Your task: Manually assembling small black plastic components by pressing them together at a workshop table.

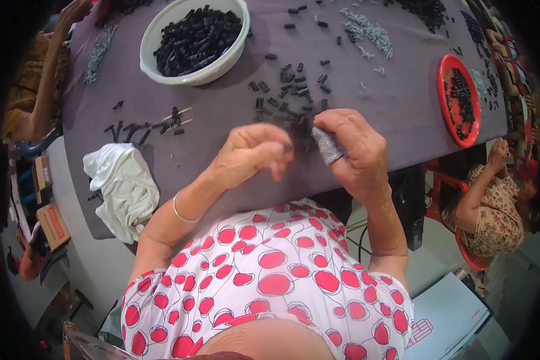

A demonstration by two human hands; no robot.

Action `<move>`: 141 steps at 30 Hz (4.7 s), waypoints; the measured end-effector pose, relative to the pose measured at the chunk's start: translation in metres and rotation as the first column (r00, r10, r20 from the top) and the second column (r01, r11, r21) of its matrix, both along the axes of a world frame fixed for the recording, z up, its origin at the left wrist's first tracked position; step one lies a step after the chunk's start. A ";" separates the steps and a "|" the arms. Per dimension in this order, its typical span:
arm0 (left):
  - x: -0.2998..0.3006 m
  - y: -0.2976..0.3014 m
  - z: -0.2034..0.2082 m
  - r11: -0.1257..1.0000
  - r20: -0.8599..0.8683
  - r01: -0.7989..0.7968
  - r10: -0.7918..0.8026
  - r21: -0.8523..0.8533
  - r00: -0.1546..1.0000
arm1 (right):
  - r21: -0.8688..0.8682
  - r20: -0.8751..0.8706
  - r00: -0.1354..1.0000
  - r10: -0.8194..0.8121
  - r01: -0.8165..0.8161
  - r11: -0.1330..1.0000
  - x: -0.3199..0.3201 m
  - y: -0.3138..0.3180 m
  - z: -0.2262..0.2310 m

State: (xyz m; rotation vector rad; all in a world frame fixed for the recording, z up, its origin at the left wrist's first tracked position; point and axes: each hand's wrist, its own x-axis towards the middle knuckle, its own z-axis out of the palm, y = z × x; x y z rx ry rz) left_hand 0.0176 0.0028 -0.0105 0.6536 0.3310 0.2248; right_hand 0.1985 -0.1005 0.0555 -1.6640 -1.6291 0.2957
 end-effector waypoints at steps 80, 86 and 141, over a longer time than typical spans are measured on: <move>0.003 -0.012 0.000 0.914 -0.070 -0.234 0.271 0.331 0.960 | 0.078 -0.148 0.989 0.003 0.009 0.997 -0.025 0.003 -0.023; 0.005 -0.012 0.001 0.906 -0.100 -0.255 0.304 0.338 0.947 | 0.077 -0.192 0.981 -0.014 0.030 0.997 -0.029 0.005 -0.029; 0.003 0.008 -0.002 0.891 -0.075 -0.290 0.335 0.350 0.939 | 0.080 -0.140 0.979 0.147 -0.137 0.987 -0.014 0.033 -0.030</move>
